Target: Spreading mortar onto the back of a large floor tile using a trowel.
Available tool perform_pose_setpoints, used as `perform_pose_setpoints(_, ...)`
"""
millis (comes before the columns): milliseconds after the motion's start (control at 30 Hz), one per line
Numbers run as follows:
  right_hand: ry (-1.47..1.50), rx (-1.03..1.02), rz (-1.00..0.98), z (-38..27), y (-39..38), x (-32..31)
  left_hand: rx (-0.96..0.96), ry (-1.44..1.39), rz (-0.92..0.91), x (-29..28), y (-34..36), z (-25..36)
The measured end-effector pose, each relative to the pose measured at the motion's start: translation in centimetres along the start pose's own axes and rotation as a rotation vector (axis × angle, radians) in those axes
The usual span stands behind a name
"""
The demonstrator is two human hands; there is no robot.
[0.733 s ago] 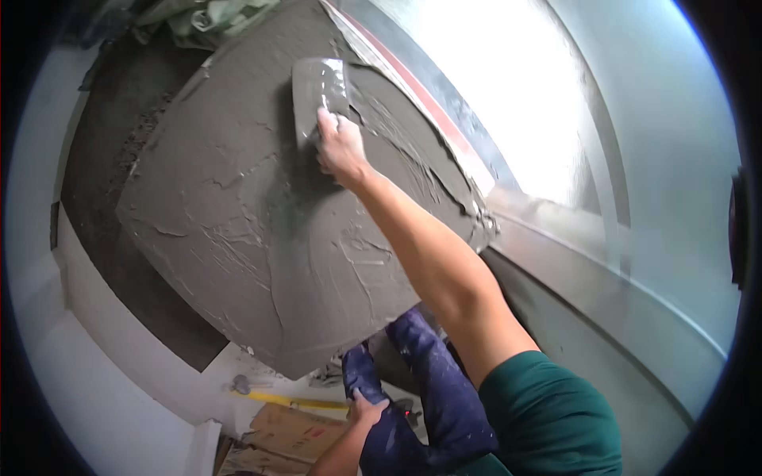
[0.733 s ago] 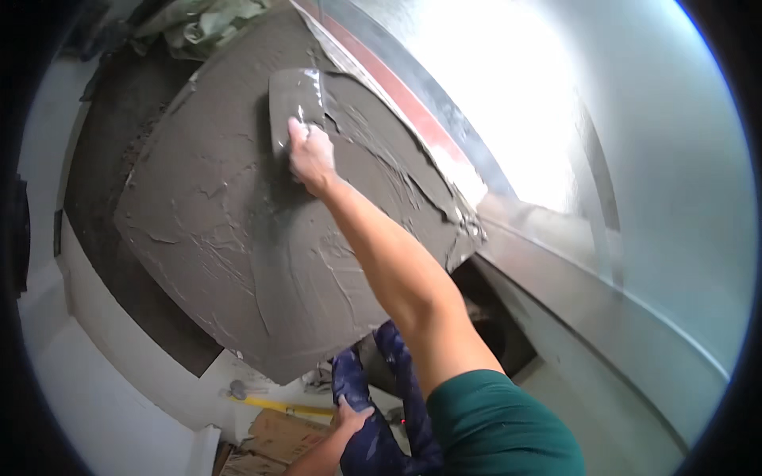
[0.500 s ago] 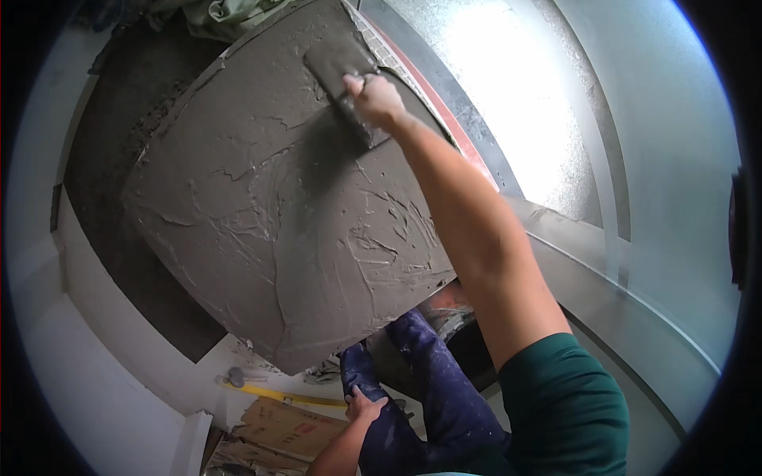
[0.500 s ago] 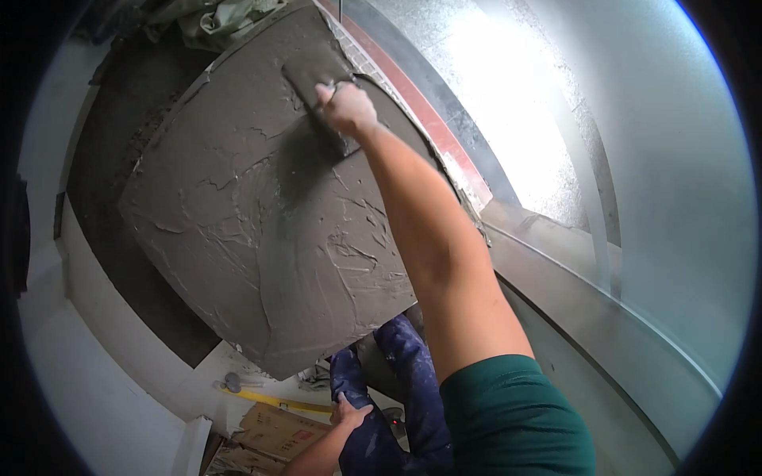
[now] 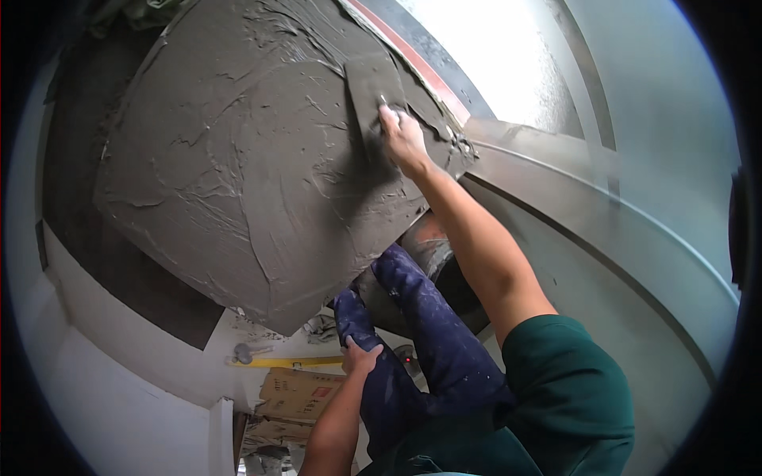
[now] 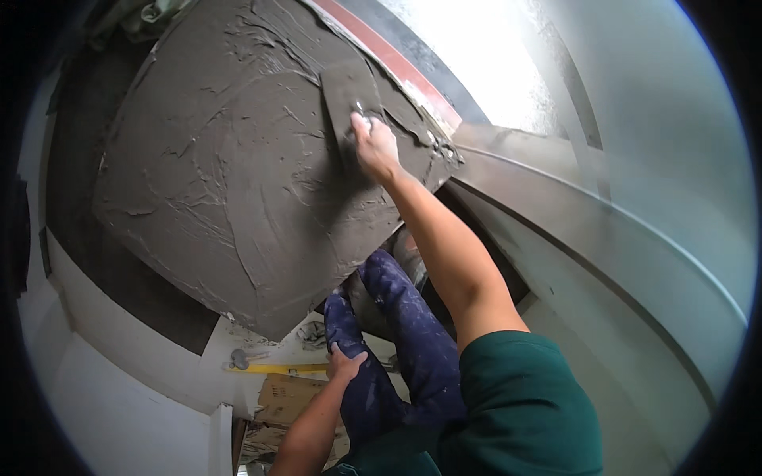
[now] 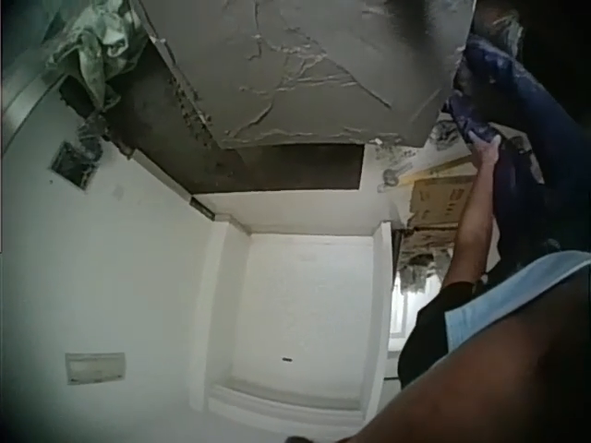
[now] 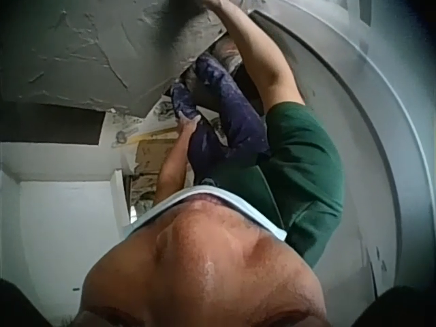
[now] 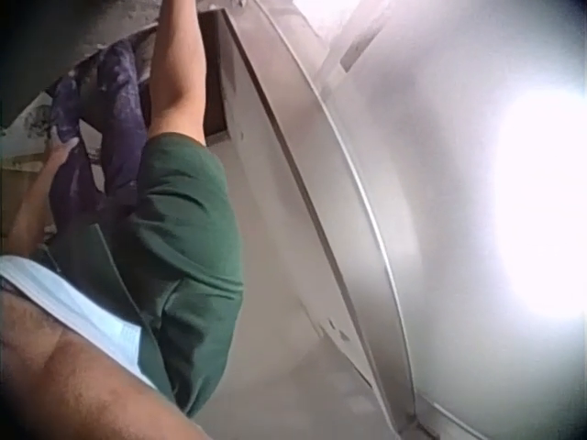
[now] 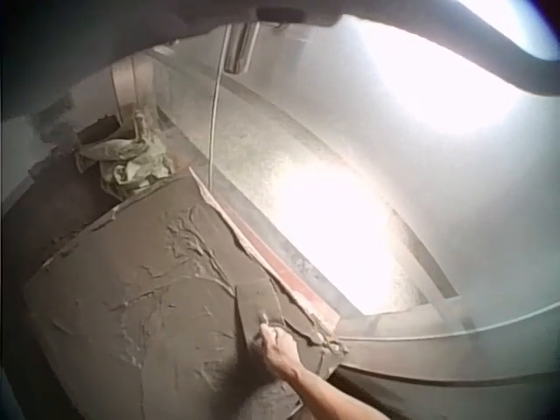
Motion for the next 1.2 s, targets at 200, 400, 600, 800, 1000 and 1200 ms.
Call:
perform_pose_setpoints(200,0.490,0.352,-0.047,7.6,-10.0,-4.4,0.043,0.007,0.010,-0.1,0.2,-0.5)
perform_pose_setpoints(400,0.579,0.637,-0.086,7.3,-18.9,-5.5,0.120,0.028,0.079,-0.5,0.0,-1.9)
perform_pose_setpoints(600,0.809,0.614,0.086,6.5,-16.4,-6.6,0.150,0.030,0.090,-0.4,0.6,-2.4)
perform_pose_setpoints(800,0.811,0.582,0.054,7.2,-11.2,-8.4,0.138,0.060,0.099,-0.4,1.0,-3.0)
perform_pose_setpoints(1000,0.770,0.645,0.079,8.5,-8.6,-9.9,0.155,0.070,0.105,-0.6,0.8,-2.1)
perform_pose_setpoints(1200,0.770,0.613,0.113,9.2,-12.1,-8.6,0.140,0.069,0.120,-0.6,1.0,-2.8)
Point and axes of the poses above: each hand's wrist, its own y-axis towards the middle knuckle, its own x-axis out of the palm, z = x × y, the point moved 2 cm from there along y, towards the middle knuckle, and after that the axes turned 6 degrees about -y, right-handed, at the moved point
